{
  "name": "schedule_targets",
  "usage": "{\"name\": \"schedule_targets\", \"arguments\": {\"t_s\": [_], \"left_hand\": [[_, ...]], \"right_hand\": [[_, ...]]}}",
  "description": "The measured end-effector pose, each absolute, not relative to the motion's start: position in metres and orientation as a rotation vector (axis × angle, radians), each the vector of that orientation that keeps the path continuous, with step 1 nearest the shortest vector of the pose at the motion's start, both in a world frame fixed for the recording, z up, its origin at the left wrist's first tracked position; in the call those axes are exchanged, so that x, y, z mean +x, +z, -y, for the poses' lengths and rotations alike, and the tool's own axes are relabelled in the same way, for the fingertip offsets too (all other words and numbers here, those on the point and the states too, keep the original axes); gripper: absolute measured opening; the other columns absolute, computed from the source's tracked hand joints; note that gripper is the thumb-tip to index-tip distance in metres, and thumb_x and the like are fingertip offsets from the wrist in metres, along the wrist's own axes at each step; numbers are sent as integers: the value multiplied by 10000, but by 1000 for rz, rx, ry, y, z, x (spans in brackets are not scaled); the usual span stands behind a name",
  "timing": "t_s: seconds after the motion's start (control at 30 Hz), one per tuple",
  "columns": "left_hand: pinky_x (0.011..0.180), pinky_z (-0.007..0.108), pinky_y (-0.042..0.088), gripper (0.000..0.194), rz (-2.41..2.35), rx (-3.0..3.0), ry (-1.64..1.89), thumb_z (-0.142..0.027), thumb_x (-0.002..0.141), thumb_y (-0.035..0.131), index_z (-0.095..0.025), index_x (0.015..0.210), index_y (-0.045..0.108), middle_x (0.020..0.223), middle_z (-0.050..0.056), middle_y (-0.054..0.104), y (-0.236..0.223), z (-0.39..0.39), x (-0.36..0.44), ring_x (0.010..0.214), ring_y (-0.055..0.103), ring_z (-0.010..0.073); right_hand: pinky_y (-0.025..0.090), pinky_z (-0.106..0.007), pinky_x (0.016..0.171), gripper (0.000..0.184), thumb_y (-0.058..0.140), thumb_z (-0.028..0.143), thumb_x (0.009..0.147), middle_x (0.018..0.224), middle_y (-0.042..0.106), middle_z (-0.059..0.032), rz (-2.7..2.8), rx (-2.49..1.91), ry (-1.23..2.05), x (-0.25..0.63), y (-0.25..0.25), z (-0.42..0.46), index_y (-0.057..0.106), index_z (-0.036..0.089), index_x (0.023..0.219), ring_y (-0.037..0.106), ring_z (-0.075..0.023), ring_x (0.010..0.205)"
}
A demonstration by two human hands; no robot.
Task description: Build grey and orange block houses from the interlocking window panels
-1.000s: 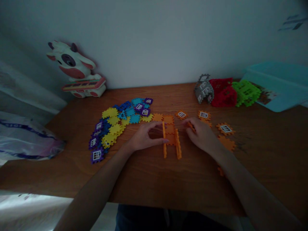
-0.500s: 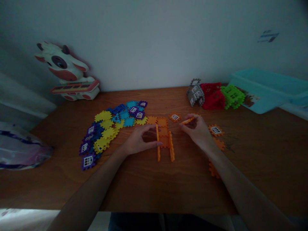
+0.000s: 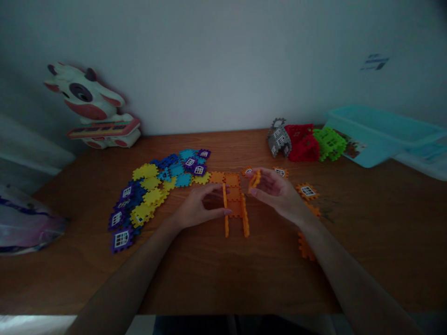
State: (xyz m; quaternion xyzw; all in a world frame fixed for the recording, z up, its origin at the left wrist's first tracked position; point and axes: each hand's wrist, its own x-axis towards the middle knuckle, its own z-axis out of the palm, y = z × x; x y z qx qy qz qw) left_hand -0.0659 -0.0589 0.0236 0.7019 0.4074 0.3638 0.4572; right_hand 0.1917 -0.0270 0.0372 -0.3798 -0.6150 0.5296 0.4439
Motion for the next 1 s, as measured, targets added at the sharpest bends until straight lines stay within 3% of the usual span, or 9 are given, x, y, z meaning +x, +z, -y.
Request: {"name": "schedule_targets", "arguments": {"t_s": [0.37,0.73,1.0], "left_hand": [[987,426,606,555,-964,1738,910,-326,770,847,-198,1266,632,1260,115,713,25,58,-65,1091,731,245],[1047,458,555,581,-1019,1881,929,-383,748,864,-201,1263,667,1278,119,709,24,55,-69,1137,704,269],[961,422,602,555,-985,1865,957,-368,740,870,-192,1231,681,1205,115,741,27,55,-67,1052,737,254]], "right_hand": [[500,-505,1114,530,825,373,789,1378,652,-56,1756,-838,1455,208,44,32,615,302,1270,646,-256,1241],[473,-536,1137,501,808,365,814,1411,629,-53,1975,-878,1325,209,54,39,630,326,1280,622,-285,1273],[466,-562,1136,537,813,360,805,1402,642,-50,1959,-865,1285,207,49,40,625,347,1309,609,-309,1294]]}}
